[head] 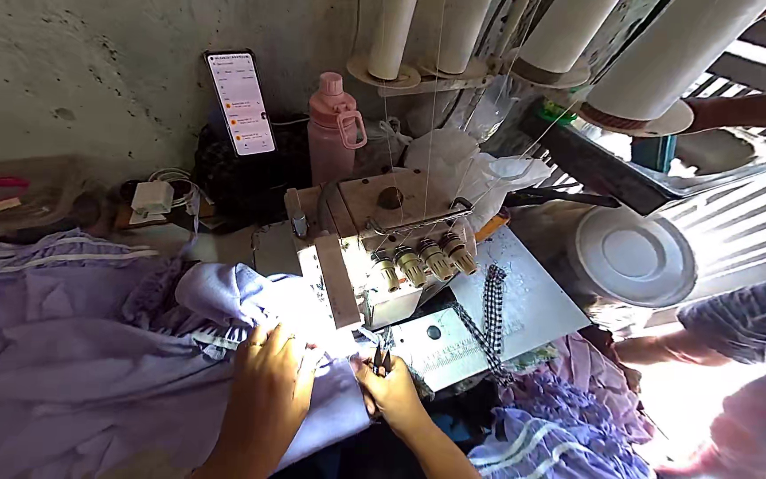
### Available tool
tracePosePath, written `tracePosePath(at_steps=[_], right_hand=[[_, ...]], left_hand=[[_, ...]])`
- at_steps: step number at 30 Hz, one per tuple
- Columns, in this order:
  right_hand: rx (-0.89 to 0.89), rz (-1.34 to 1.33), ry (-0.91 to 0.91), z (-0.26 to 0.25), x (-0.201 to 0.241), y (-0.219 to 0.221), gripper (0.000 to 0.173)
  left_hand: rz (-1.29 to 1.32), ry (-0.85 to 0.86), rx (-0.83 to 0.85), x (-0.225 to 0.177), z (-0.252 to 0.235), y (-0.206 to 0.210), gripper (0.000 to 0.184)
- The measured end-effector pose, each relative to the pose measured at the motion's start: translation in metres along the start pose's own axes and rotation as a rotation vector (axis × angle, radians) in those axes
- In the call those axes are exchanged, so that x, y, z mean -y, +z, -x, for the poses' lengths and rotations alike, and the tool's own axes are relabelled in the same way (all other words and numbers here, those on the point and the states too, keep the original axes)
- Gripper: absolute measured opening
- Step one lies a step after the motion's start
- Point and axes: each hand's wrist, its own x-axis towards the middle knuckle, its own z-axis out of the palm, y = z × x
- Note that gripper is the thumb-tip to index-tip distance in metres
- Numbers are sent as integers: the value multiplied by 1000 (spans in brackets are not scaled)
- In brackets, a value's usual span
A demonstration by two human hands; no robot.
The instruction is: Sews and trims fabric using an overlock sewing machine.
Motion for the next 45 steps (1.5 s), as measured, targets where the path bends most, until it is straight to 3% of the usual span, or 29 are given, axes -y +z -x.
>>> tracePosePath(at_steps=[3, 6, 9, 12, 17, 19, 23, 28, 33, 39, 45], right_hand=[[38, 168, -188, 30, 0, 11, 6], [12, 86, -155, 56, -2, 16, 6], [-6, -41, -92, 52, -6, 7, 10], [97, -40, -88, 41, 0, 0, 28], [69, 67, -227, 20, 9, 10, 24], [33, -8, -115, 19, 19, 19, 11], [70, -178, 96, 24, 41, 24, 15], [15, -97, -4, 35, 46, 19, 27], [-63, -81, -61, 30, 9, 15, 24], [-10, -78, -48, 26, 8, 15, 28], [50, -103, -12, 25, 12, 21, 28]], left_hand=[[70, -48, 26, -3, -11, -8, 30], [11, -20, 83, -11, -11, -4, 34], [-14, 20, 71, -11, -6, 2, 31], [2, 44, 86, -5, -4, 1, 33], [89, 26, 133, 5, -11, -7, 32], [111, 18, 137, 6, -13, -9, 31], [97, -6, 131, -3, -19, -11, 30], [48, 4, 131, -16, -19, -4, 33], [30, 12, 92, -14, -10, 6, 33], [-41, 14, 53, -16, -7, 3, 32], [-135, 74, -134, -12, 7, 8, 32]])
